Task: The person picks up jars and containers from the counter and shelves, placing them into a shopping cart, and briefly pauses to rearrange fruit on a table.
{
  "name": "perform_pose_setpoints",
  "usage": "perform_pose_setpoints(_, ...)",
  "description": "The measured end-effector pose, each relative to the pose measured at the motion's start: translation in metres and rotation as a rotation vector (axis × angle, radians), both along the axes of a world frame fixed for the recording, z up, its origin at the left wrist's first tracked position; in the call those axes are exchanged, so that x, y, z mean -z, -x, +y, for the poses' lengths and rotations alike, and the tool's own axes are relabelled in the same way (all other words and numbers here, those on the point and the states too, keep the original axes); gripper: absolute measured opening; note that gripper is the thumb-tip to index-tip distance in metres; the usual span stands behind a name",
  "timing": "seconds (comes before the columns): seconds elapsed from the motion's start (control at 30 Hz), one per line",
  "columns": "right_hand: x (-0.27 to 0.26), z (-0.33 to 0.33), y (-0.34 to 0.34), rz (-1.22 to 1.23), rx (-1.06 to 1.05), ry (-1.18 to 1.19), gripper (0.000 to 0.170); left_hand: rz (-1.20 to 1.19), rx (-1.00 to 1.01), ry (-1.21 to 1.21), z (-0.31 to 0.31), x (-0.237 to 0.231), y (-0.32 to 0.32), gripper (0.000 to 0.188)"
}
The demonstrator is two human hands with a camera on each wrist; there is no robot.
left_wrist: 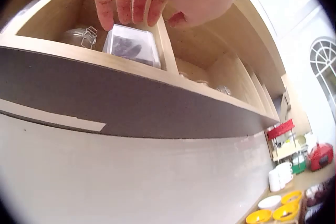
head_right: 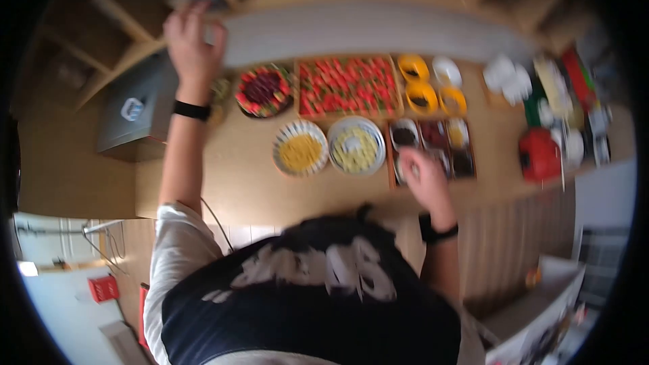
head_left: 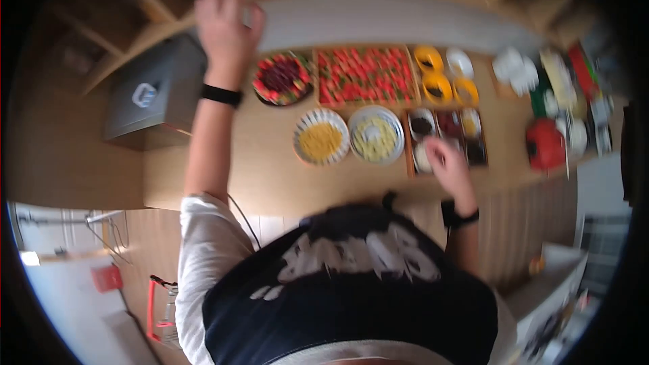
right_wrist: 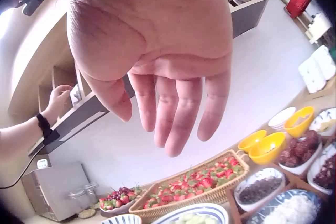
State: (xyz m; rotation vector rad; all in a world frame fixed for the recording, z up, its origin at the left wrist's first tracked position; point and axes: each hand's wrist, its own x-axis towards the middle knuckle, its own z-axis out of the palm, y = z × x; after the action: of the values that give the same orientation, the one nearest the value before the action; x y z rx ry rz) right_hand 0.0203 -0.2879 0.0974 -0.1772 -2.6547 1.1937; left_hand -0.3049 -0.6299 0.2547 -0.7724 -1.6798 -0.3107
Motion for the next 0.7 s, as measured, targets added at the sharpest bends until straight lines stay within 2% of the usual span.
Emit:
perform_pose_setpoints(0.13,0.009,0.014,-0.019,-0.071,0.059,0.02,0.024,-0.131,-0.097,0.098,-0.003,0.018,0.023,0.034)
perform_pose_setpoints(0.23,0.032,0.021,-0.025,-0.049,0.083,0.16,0.023,-0.18,-0.113,0.078,0.005,0.018,0.035,0.038)
perform_pose_setpoints(0.27,0.036,0.022,-0.026,-0.067,0.086,0.193,0.022,-0.171,-0.061,0.104,0.004,0.016,0.045,0.038)
perform_pose_setpoints(0.37,0.048,0.024,-0.028,-0.077,0.104,0.251,0.021,-0.364,-0.049,0.211,-0.004,0.007,0.061,0.04)
perform_pose_setpoints(0.47,0.067,0.032,-0.031,-0.048,0.133,0.331,0.022,-0.439,-0.019,0.207,-0.002,0.004,0.056,0.038)
perform_pose_setpoints(0.53,0.076,0.04,-0.037,-0.046,0.156,0.302,0.021,-0.361,0.07,0.054,0.012,0.003,0.016,0.033)
perform_pose_setpoints(0.6,0.086,0.052,-0.047,-0.055,0.197,0.255,0.02,-0.265,0.026,0.023,0.014,0.004,-0.025,0.029)
perform_pose_setpoints(0.7,0.096,0.071,-0.07,-0.009,0.291,0.286,0.019,-0.39,0.089,-0.034,0.015,0.034,-0.081,0.027)
